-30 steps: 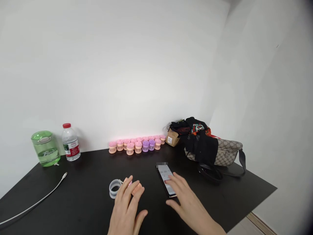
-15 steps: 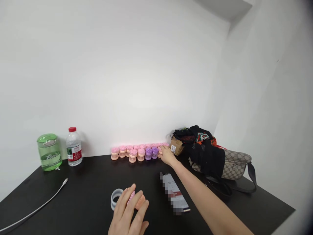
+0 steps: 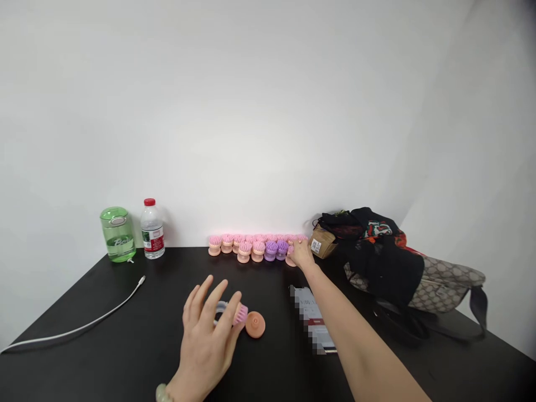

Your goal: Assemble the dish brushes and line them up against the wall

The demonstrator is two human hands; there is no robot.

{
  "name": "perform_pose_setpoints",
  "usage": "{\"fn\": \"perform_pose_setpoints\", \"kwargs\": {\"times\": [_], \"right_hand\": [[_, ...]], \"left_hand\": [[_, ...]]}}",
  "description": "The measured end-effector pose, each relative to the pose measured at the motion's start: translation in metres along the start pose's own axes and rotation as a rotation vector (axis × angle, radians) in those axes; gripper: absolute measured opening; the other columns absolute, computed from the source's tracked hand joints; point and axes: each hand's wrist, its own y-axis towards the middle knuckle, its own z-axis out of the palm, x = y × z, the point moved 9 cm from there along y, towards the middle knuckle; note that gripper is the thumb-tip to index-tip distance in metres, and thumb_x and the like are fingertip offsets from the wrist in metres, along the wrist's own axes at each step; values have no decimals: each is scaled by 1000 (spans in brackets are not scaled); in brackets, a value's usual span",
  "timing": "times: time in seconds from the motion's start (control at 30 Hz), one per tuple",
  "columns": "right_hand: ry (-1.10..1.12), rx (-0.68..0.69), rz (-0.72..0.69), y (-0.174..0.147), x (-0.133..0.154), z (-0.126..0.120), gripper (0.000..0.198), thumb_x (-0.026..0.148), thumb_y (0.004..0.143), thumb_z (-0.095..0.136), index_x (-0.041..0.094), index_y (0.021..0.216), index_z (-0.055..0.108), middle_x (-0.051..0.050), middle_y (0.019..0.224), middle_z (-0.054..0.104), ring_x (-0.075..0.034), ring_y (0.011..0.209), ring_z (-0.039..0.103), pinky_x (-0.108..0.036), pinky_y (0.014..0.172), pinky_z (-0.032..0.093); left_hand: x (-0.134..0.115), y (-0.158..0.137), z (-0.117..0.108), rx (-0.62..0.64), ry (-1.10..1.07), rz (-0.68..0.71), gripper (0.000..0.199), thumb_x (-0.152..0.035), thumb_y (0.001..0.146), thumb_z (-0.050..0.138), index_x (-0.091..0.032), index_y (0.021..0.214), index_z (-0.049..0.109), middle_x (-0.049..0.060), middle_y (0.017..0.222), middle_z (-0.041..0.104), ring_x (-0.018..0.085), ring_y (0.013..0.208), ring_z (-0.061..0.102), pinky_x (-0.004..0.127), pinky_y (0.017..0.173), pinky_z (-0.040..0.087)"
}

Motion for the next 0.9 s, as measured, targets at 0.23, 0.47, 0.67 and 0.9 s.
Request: {"fn": "perform_pose_setpoints", "kwargs": {"times": [0.23,0.47,0.67,0.9], "right_hand": [[137,-138,-108,-40,22,-60,33,30,94,64,14,123,59,-11,126,61,-27,113,61,-48,96,51],[403,-154,-454,-130,95,-98,39,23,86,62,16,123,51,-13,123,62,-27,118,57,-40,101,46],[585,-86,-576,-193,131,-80,37,22,83,58,20,120,53,-11,120,64,-27,114,61,-40,99,50],[765,53,-532,-217,156,-38,37,32,82,55,19,117,56,-11,119,65,-28,114,63,-43,98,51]], "left_hand": [[-34,-29,81,521,-35,272,43,-39,88,69,-31,129,59,4,149,53,42,144,32,76,113,12],[-24,-42,107,735,-1,175,32,-45,84,72,-26,110,68,10,119,69,45,134,44,87,103,14],[40,-50,78,719,66,64,19,-23,90,68,-26,108,68,7,115,69,41,132,49,83,105,17],[118,-64,28,736,95,-49,26,-18,92,63,-31,114,68,5,123,68,37,139,41,76,113,11]]}}
